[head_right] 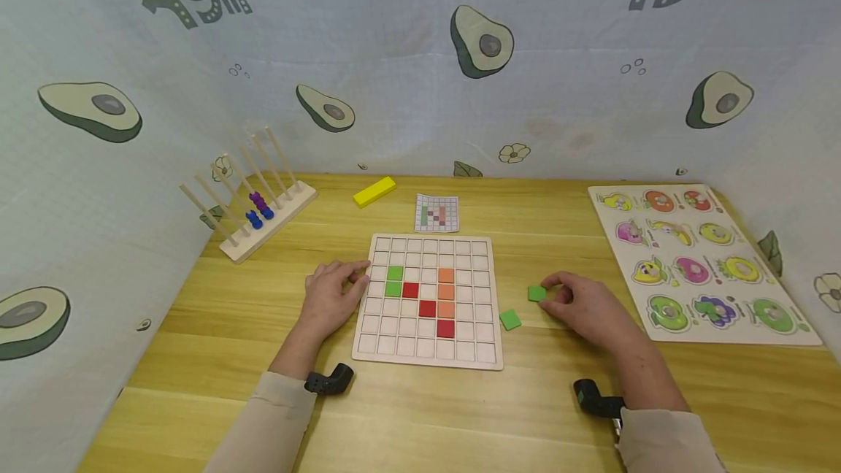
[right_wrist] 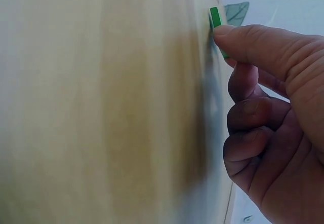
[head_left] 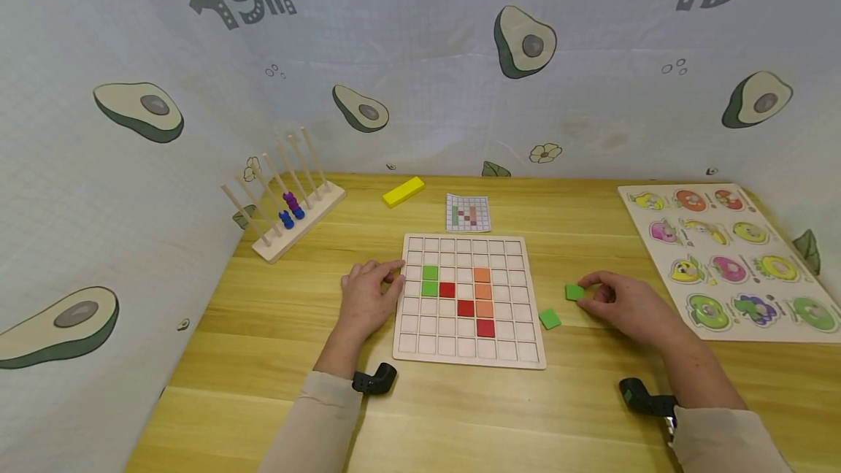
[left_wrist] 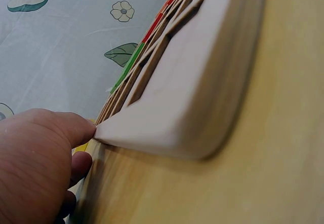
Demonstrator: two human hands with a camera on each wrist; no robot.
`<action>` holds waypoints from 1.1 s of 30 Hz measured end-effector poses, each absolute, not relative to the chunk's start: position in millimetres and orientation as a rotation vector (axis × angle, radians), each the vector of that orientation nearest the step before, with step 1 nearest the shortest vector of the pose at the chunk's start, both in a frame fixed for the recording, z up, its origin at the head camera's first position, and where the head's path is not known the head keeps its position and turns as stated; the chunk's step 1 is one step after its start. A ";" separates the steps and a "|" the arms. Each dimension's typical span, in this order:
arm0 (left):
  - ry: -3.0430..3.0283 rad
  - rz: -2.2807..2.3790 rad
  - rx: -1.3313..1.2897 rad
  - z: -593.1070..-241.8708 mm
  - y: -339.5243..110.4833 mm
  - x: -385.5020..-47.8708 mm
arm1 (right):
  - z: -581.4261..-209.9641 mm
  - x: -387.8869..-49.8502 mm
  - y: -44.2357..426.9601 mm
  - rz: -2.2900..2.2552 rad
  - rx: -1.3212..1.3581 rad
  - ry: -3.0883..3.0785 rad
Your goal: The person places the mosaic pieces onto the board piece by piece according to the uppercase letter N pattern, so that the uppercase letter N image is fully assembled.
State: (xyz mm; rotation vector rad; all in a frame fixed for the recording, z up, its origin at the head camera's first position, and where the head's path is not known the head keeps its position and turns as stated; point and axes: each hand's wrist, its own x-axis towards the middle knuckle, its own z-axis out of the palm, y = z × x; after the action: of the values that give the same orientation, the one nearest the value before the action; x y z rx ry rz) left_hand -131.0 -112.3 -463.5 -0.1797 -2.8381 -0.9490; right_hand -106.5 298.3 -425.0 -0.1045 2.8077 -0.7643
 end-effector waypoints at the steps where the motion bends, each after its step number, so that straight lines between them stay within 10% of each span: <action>1: -2.837 -0.949 -0.180 -463.8 -112.4 -131.1 | -424.2 -106.4 297.4 -0.764 -0.106 2.812; 33: -2.863 -0.949 -0.174 -464.7 -113.1 -131.4 | -407.6 -109.2 199.5 -0.878 -0.276 2.704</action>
State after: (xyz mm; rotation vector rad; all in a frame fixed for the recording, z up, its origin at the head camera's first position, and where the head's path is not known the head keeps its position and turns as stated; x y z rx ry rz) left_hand -131.4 -113.1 -464.7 -0.1739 -2.8629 -0.9485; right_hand -109.2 199.5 -407.6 -0.2760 2.7037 -0.8778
